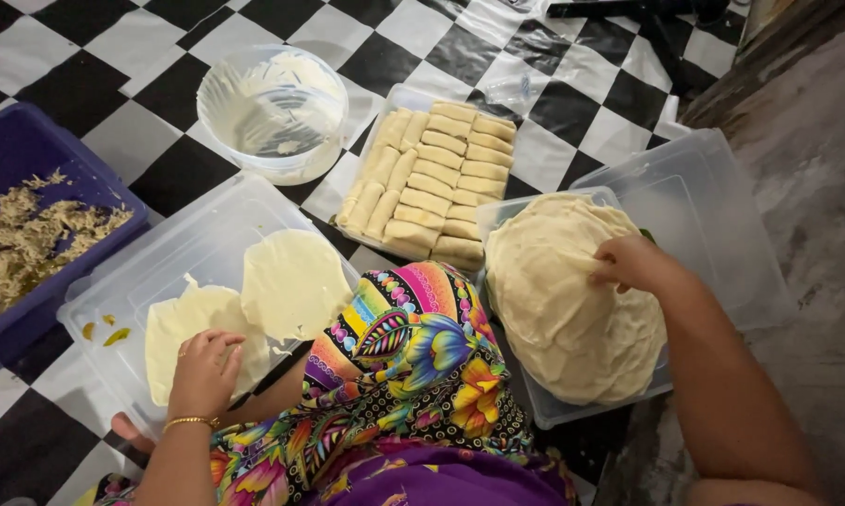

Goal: Assembling food rolls by placing filling on dough wrappers and rolling them up into tight cylinders.

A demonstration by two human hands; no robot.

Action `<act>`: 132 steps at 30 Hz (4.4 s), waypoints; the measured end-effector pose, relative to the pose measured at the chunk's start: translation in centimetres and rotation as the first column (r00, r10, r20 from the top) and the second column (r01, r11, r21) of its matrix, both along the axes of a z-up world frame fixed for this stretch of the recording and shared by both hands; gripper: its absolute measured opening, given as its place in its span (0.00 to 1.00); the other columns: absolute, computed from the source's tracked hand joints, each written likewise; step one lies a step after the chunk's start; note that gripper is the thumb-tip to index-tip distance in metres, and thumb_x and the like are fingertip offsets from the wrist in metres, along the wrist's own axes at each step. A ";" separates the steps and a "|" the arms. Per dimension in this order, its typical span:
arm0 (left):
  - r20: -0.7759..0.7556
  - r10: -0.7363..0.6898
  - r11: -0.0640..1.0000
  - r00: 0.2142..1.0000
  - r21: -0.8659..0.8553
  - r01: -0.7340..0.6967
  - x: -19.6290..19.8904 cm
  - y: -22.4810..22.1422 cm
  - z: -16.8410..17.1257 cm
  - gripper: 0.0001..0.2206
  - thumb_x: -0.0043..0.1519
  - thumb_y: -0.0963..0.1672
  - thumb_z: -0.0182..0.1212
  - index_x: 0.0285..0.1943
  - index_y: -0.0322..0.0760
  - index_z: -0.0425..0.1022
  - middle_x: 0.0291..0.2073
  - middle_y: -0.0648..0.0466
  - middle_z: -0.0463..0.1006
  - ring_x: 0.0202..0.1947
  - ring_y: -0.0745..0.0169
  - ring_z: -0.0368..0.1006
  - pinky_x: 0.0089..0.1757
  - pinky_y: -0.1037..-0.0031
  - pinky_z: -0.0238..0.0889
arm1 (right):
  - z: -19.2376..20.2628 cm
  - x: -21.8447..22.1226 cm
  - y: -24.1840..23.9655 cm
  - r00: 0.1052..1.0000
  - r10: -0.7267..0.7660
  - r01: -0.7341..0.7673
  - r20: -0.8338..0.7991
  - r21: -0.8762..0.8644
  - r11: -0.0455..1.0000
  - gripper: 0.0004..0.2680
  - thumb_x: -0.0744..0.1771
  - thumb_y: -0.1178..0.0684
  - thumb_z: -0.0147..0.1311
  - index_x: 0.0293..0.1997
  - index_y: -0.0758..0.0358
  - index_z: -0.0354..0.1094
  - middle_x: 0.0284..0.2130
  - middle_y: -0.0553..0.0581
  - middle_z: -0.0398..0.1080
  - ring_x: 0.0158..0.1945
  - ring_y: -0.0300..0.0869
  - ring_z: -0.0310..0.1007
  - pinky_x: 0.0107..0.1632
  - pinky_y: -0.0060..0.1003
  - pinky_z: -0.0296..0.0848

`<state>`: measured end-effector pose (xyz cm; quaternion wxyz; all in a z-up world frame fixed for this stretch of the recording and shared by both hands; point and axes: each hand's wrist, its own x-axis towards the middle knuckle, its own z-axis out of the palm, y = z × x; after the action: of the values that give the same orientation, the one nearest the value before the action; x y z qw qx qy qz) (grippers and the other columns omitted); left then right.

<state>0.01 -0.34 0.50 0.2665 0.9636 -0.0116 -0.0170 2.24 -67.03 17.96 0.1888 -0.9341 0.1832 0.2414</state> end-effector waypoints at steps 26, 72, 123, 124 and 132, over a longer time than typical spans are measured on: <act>0.420 -0.784 0.512 0.457 0.019 0.859 8.5 -45.4 7.6 0.24 0.56 0.44 0.59 0.64 0.40 0.70 0.66 0.49 0.70 0.69 0.44 0.62 0.60 0.58 0.59 | -2.8 -8.5 9.4 0.756 -0.168 0.235 0.633 -0.023 0.972 0.08 0.65 0.51 0.58 0.47 0.55 0.74 0.38 0.51 0.75 0.35 0.46 0.75 0.40 0.41 0.74; 0.280 -0.107 0.985 0.954 -0.103 0.140 8.1 5.2 14.3 0.07 0.67 0.48 0.52 0.45 0.46 0.74 0.45 0.50 0.74 0.47 0.39 0.76 0.49 0.61 0.73 | -1.1 13.6 46.1 0.454 0.619 -0.778 0.641 -0.054 0.627 0.07 0.68 0.45 0.56 0.48 0.44 0.79 0.41 0.47 0.81 0.44 0.48 0.81 0.44 0.40 0.80; -0.537 0.097 0.957 0.838 -0.182 -0.228 2.6 12.2 5.8 0.37 0.61 0.53 0.62 0.77 0.39 0.54 0.75 0.35 0.43 0.76 0.25 0.27 0.64 0.38 0.36 | -19.5 32.2 88.5 0.240 0.968 -0.938 0.071 -0.240 0.250 0.27 0.63 0.68 0.46 0.65 0.36 0.66 0.75 0.48 0.48 0.71 0.60 0.54 0.72 0.50 0.56; -0.541 0.097 0.955 0.836 -0.184 -0.231 2.4 12.1 5.1 0.37 0.61 0.53 0.62 0.77 0.39 0.54 0.75 0.35 0.43 0.76 0.25 0.27 0.64 0.38 0.36 | -15.6 29.7 88.4 0.238 0.969 -0.939 0.068 -0.237 0.247 0.27 0.63 0.68 0.46 0.65 0.36 0.66 0.75 0.48 0.48 0.71 0.60 0.54 0.72 0.50 0.56; -0.454 0.118 0.969 0.883 -0.140 -0.202 1.4 11.1 5.6 0.32 0.64 0.54 0.60 0.72 0.33 0.59 0.73 0.34 0.47 0.74 0.22 0.35 0.63 0.41 0.40 | -16.5 33.6 82.7 0.738 0.552 -0.666 0.389 0.287 0.688 0.23 0.65 0.47 0.59 0.66 0.64 0.63 0.58 0.62 0.69 0.50 0.50 0.76 0.49 0.43 0.75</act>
<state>1.39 10.75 6.06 0.3500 0.9035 0.1276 -0.2121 35.88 15.67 1.46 0.3107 -0.9037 -0.2228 0.1930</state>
